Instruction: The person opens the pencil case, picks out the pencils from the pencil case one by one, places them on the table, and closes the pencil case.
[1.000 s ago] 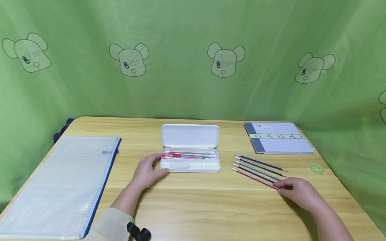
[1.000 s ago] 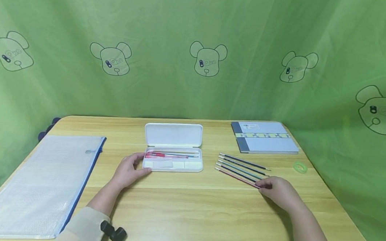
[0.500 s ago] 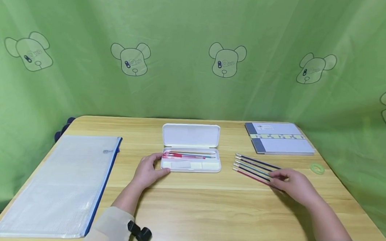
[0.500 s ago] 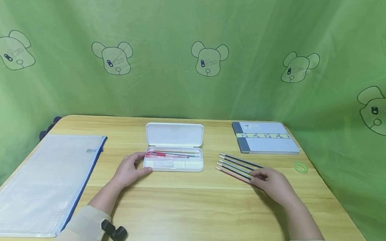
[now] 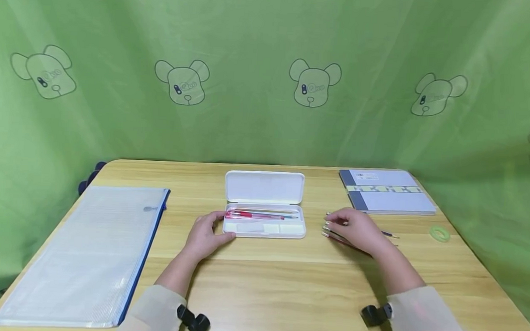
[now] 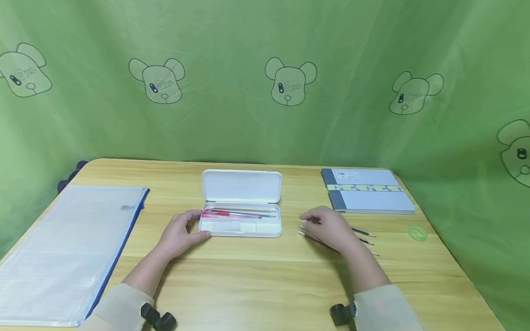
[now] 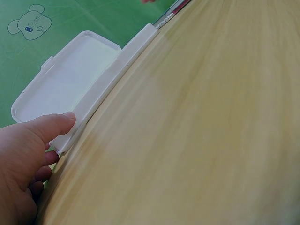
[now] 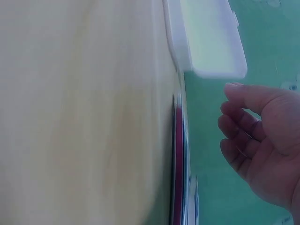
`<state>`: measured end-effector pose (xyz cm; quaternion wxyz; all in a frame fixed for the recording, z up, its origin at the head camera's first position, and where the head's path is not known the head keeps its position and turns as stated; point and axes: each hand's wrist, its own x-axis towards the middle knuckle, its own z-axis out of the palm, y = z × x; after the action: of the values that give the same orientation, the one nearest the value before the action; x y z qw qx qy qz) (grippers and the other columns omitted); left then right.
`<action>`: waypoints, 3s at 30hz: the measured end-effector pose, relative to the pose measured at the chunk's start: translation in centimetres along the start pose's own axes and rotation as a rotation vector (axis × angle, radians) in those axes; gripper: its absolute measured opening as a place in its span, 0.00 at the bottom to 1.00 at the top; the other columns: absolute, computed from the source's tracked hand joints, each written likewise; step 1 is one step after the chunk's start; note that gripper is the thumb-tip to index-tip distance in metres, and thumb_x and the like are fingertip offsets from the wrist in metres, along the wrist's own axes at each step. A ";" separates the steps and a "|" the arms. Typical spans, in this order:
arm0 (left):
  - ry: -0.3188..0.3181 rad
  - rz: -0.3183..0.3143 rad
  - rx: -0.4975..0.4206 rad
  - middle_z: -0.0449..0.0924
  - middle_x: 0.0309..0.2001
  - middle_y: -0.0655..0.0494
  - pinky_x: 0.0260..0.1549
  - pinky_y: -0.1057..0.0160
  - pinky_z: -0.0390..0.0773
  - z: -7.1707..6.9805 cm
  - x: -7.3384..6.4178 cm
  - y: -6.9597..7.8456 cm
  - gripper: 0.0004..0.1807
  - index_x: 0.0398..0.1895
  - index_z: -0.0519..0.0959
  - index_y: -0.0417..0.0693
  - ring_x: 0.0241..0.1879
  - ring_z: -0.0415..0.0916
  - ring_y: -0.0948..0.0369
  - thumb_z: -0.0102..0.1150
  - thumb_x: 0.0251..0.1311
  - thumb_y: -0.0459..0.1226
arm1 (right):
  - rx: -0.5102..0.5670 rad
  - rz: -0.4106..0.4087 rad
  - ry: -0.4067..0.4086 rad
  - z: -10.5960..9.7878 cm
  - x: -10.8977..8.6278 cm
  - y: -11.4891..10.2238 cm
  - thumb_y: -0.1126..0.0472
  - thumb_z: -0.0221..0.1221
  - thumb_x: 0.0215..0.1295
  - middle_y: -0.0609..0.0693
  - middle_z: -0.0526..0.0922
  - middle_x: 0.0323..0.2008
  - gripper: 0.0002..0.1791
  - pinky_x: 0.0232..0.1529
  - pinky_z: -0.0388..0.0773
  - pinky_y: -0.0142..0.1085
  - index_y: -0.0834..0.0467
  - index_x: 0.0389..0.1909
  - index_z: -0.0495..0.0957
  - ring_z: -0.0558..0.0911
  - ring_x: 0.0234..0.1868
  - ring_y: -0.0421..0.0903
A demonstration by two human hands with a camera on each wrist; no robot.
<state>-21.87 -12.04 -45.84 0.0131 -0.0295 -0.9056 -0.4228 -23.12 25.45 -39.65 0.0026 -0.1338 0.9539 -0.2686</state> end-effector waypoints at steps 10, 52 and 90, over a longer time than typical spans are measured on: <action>0.004 0.006 0.003 0.79 0.52 0.49 0.53 0.51 0.74 -0.1 -0.1 0.1 0.36 0.64 0.73 0.45 0.49 0.70 0.54 0.72 0.51 0.47 | 0.110 -0.004 -0.072 2.5 4.4 -3.8 0.62 0.59 0.66 0.57 0.84 0.45 0.13 0.52 0.78 0.48 0.61 0.49 0.83 0.80 0.48 0.52; 0.012 0.007 -0.002 0.79 0.55 0.49 0.57 0.49 0.72 0.3 0.1 -0.5 0.37 0.65 0.73 0.45 0.53 0.70 0.53 0.72 0.51 0.48 | -0.044 0.005 -0.211 6.7 8.3 -6.0 0.69 0.59 0.64 0.55 0.86 0.47 0.14 0.60 0.75 0.47 0.61 0.50 0.83 0.81 0.52 0.52; -0.008 0.014 0.002 0.79 0.55 0.46 0.58 0.49 0.72 -0.3 0.4 -0.2 0.37 0.64 0.73 0.44 0.53 0.72 0.51 0.72 0.51 0.47 | 0.131 -0.004 -0.087 -1.2 0.2 -0.3 0.62 0.60 0.66 0.54 0.86 0.41 0.14 0.40 0.76 0.34 0.61 0.50 0.83 0.77 0.39 0.41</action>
<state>-22.26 -12.43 -45.78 0.0125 -0.0375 -0.9058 -0.4218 -23.30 25.80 -38.50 0.0523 -0.1468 0.9330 -0.3243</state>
